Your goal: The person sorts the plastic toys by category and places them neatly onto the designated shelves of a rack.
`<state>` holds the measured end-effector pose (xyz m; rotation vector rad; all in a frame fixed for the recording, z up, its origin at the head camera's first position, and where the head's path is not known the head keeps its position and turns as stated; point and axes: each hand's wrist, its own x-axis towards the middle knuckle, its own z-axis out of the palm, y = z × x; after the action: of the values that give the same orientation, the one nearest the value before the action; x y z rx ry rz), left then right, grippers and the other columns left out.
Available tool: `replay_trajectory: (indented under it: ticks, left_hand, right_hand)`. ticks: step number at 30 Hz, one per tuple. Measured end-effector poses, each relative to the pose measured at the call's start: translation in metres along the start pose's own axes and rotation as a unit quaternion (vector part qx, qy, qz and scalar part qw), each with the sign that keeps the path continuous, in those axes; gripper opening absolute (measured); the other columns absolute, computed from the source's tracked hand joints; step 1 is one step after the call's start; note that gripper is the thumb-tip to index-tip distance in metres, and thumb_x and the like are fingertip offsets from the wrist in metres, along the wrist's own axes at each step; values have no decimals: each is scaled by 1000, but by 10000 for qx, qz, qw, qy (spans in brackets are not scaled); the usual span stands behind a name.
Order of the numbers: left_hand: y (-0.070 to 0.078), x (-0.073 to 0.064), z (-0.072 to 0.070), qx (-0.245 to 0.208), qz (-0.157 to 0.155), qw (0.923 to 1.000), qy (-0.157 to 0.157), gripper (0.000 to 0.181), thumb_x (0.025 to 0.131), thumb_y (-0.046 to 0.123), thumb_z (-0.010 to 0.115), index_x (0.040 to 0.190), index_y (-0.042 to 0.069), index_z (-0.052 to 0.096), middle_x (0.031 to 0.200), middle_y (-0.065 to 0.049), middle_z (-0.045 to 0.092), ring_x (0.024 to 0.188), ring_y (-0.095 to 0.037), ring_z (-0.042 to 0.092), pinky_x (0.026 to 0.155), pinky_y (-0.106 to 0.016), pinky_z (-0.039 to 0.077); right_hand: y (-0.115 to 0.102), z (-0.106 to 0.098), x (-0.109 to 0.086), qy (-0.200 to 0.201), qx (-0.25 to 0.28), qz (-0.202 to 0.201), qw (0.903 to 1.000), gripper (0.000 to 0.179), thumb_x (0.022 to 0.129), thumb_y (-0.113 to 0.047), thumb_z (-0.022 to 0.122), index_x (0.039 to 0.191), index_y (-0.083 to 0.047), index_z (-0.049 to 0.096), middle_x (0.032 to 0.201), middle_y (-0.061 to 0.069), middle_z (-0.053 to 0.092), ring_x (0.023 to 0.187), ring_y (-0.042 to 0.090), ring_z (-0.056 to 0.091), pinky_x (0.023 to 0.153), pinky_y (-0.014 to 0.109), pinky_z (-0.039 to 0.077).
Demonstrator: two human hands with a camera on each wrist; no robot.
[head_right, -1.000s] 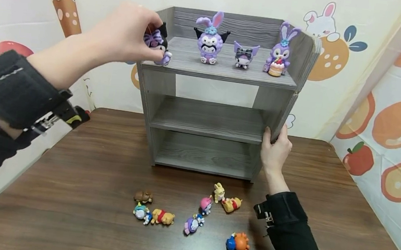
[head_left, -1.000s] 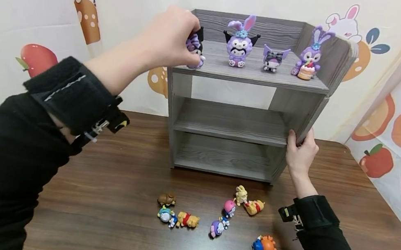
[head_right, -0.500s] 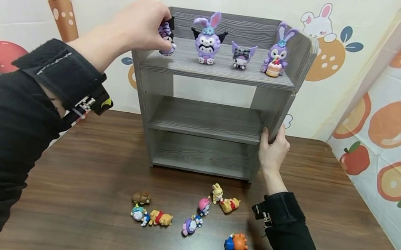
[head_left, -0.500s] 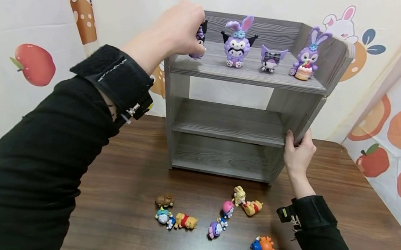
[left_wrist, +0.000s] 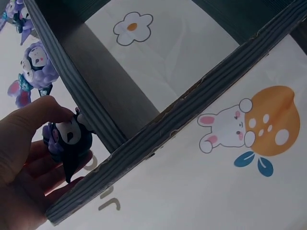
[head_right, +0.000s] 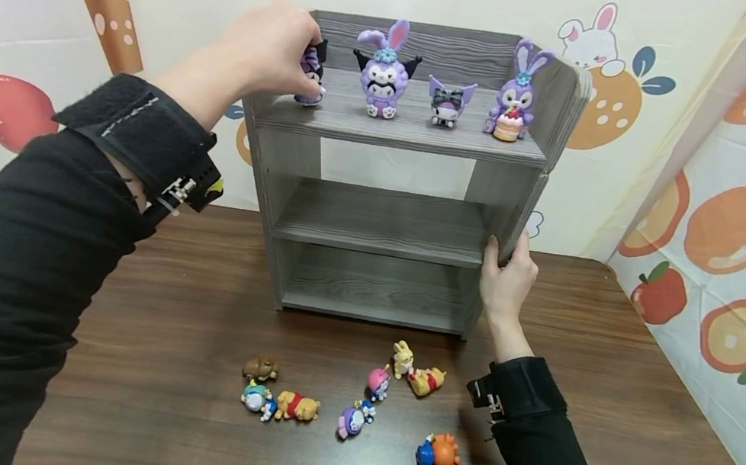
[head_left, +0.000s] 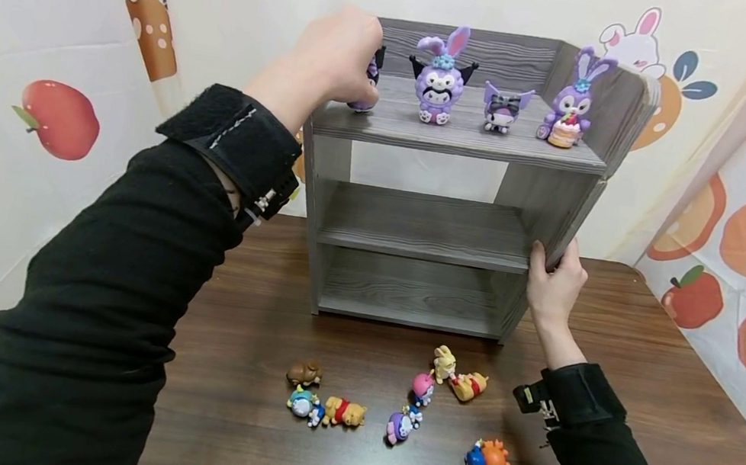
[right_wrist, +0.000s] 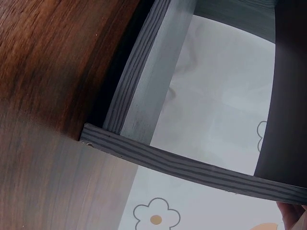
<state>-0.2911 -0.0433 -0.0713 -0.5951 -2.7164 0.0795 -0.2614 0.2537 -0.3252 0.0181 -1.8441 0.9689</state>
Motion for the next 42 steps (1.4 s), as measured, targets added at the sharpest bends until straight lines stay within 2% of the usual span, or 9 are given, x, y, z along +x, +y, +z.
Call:
replay_trajectory:
  ticks: [15,24,32,37,39,42]
  left_hand:
    - [-3,1,7,484,63,9988,-13,22,79,27,56,81,5,51,79,-6,49,73,-22,45,60,-36,37]
    - [-3,-2,12,561,142,9982,168,24,79,27,54,88,4,53,80,-8,51,72,-24,46,60,-37,34]
    - [-4,-3,13,608,236,9974,298,25,78,27,54,87,3,53,86,-10,54,77,-27,47,66,-44,38]
    - [-3,-7,12,431,252,9980,383,32,79,23,52,101,0,55,97,-14,54,86,-29,46,74,-46,38]
    - [-3,-9,12,182,195,9984,494,40,80,22,51,113,-1,52,108,-15,52,93,-29,46,79,-45,39]
    - [-3,-12,11,-454,58,9956,817,49,84,22,49,127,-1,42,122,-15,46,106,-27,44,89,-39,37]
  right_hand:
    - [-1,-1,0,-10,49,-12,10000,21,82,-8,55,97,7,57,68,17,58,54,-7,38,50,11,28]
    - [-1,0,0,-4,8,-3,10000,21,82,-8,55,97,7,56,69,18,57,54,-6,38,50,12,28]
    - [-1,0,0,-13,27,-4,10000,21,82,-8,55,97,7,56,69,18,57,54,-8,38,50,11,29]
    - [-1,0,0,-13,45,1,10000,22,82,-8,55,98,7,56,71,19,58,55,-7,39,51,12,28]
    - [-1,0,0,-13,47,4,10000,22,82,-8,55,98,7,56,72,19,59,55,-7,39,51,12,28]
    - [0,0,1,-8,36,8,10000,22,82,-9,55,97,7,56,71,19,59,55,-6,39,51,12,28]
